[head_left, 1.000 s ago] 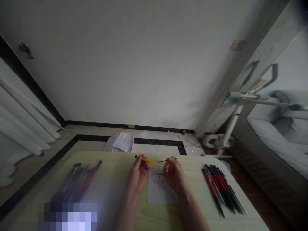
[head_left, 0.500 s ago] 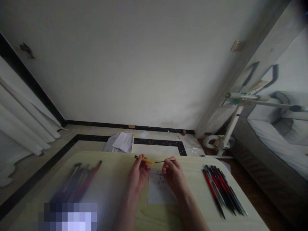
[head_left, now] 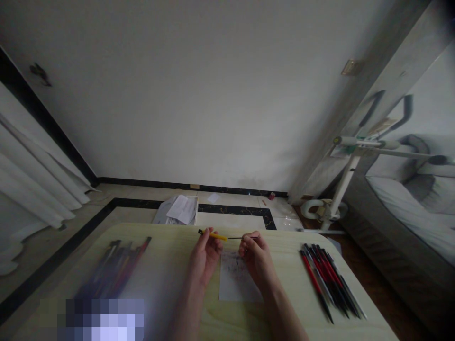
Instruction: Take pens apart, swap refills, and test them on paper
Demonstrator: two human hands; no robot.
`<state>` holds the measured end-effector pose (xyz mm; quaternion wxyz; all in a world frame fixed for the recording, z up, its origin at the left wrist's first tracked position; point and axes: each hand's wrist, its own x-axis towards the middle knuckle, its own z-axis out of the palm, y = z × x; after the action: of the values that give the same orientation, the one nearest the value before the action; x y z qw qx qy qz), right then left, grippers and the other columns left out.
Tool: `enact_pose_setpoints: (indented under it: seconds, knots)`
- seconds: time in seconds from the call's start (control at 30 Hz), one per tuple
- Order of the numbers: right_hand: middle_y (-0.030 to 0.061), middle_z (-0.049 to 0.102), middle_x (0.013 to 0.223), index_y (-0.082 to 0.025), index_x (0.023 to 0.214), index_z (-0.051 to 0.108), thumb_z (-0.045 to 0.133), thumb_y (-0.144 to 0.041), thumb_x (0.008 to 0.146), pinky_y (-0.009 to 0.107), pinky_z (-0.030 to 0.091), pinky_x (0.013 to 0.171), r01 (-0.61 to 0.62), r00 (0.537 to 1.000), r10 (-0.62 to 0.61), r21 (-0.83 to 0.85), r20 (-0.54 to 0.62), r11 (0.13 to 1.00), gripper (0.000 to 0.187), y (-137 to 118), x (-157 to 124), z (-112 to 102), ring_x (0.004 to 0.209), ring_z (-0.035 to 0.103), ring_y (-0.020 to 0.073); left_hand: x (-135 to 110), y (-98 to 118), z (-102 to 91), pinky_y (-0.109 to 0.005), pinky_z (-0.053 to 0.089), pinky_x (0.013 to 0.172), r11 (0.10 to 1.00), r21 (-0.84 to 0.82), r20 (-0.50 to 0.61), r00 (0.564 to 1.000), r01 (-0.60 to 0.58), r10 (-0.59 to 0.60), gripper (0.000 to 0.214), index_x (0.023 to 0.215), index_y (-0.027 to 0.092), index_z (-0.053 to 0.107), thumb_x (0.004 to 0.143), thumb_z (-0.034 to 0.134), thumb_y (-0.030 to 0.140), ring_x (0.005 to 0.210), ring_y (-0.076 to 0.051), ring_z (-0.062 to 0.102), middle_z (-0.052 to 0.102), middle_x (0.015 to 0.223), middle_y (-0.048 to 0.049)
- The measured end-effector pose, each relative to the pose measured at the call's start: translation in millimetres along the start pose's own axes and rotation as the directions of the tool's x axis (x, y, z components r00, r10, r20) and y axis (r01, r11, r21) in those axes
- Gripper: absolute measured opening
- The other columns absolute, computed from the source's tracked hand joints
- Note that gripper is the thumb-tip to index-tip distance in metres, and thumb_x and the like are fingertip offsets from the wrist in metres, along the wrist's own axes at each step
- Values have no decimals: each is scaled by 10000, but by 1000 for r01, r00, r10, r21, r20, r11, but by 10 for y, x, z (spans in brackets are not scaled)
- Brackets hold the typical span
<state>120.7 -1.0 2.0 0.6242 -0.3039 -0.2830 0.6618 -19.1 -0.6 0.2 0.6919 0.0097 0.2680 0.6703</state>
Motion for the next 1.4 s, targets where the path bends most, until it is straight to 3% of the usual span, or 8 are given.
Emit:
enact_pose_setpoints:
  seconds: [0.4,0.6,0.9,1.4]
  knots:
    - [-37,547,652,-196,702,538,672,-182,691,201,362,472,-6,1000,6,12,1,1000,135,33,-9,5,509,473,69,-22,-39,8,-208,485,549,997,75,54,998,28,-32,195,945,138,579,754,586,178,601,-91,563,588,742,-40]
    - [-45,538,596,-191,695,557,672,-181,687,196,365,472,-13,1000,13,4,-4,1000,116,26,-10,24,493,473,66,-67,-70,63,-202,458,519,981,190,68,997,30,-44,224,937,123,592,737,610,223,582,-88,543,573,697,-30]
    - [-43,542,572,-192,712,558,683,-183,679,199,352,463,-6,1000,6,3,-12,1000,130,36,-1,4,480,469,73,-77,-70,58,-207,446,535,973,225,84,993,60,-81,256,945,123,595,723,624,247,587,-89,543,580,683,-27]
    - [-44,542,559,-189,709,554,681,-195,680,198,358,470,-17,1000,17,-10,-17,1000,131,32,-3,12,482,474,74,-67,-155,82,-223,398,487,939,343,68,998,-17,-7,244,708,134,536,668,658,342,519,-96,513,539,586,11]
